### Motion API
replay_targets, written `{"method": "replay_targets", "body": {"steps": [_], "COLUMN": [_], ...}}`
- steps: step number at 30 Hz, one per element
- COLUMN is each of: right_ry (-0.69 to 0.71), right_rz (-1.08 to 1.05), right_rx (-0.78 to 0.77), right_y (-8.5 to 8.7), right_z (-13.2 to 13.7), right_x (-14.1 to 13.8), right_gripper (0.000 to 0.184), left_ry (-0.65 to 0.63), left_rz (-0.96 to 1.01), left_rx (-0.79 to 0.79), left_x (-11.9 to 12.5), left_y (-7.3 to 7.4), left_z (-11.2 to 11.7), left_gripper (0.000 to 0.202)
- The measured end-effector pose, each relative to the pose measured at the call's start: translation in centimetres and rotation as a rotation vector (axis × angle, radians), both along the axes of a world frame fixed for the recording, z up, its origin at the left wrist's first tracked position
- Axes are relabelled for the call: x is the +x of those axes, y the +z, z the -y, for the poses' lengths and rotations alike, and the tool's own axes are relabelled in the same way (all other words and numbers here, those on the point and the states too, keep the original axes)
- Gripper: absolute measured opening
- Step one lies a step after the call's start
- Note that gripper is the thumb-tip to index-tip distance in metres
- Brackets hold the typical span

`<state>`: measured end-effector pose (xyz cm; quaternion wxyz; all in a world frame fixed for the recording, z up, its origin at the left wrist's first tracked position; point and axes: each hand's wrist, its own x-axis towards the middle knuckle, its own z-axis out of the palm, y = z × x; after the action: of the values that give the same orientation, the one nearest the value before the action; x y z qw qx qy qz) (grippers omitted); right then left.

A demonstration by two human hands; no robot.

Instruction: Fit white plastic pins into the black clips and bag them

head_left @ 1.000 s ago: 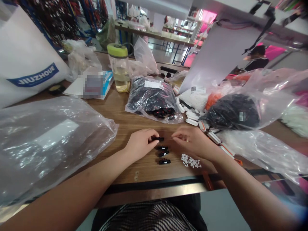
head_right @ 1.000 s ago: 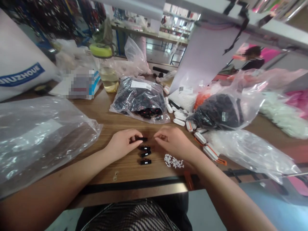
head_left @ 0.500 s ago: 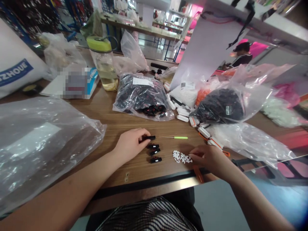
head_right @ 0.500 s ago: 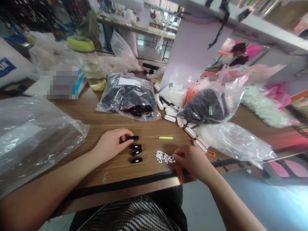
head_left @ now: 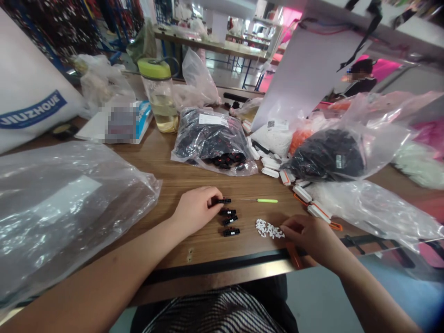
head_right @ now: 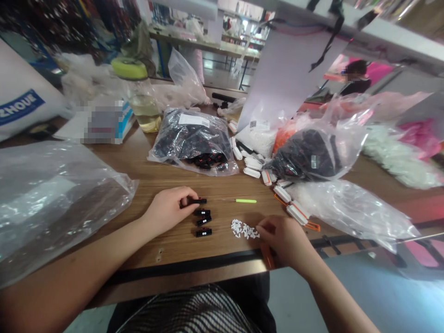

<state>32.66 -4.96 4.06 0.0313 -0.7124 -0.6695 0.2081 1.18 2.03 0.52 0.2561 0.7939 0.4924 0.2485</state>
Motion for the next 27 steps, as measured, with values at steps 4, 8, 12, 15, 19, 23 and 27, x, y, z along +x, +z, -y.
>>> {"method": "replay_targets", "body": {"steps": [4,8,12,15,19,23,27], "right_ry": [0.026,0.163,0.466,0.58,0.668,0.692,0.707], "right_rz": [-0.194,-0.394,-0.361,-0.278,-0.165,-0.08,-0.021], "right_rx": [0.069,0.165,0.251,0.278,0.292,0.285,0.274], "right_y": [1.0,2.1,1.9,1.4,0.9,1.1,1.5], "right_z": [-1.8,-4.6,-6.9,-7.8,-8.2,-8.2,-8.2], "right_x": [-0.5,-4.8,-9.3,-10.7,-11.1,-11.4,-11.8], "right_gripper": [0.029,0.023,0.014,0.011,0.01,0.009,0.01], "left_ry": [0.017,0.025,0.004,0.003,0.004,0.005,0.004], "left_rz": [0.004,0.005,0.004,-0.018,-0.028,-0.031,-0.033], "left_rx": [-0.02,-0.03,-0.031,-0.033,-0.044,-0.061,-0.064], "left_x": [0.1,0.1,0.0,0.0,0.1,0.1,0.1], "left_y": [-0.1,-0.2,0.0,0.2,0.5,0.6,0.7], "left_z": [0.1,0.1,0.1,0.1,0.1,0.1,0.1], "left_gripper": [0.009,0.012,0.011,0.01,0.009,0.009,0.008]}}
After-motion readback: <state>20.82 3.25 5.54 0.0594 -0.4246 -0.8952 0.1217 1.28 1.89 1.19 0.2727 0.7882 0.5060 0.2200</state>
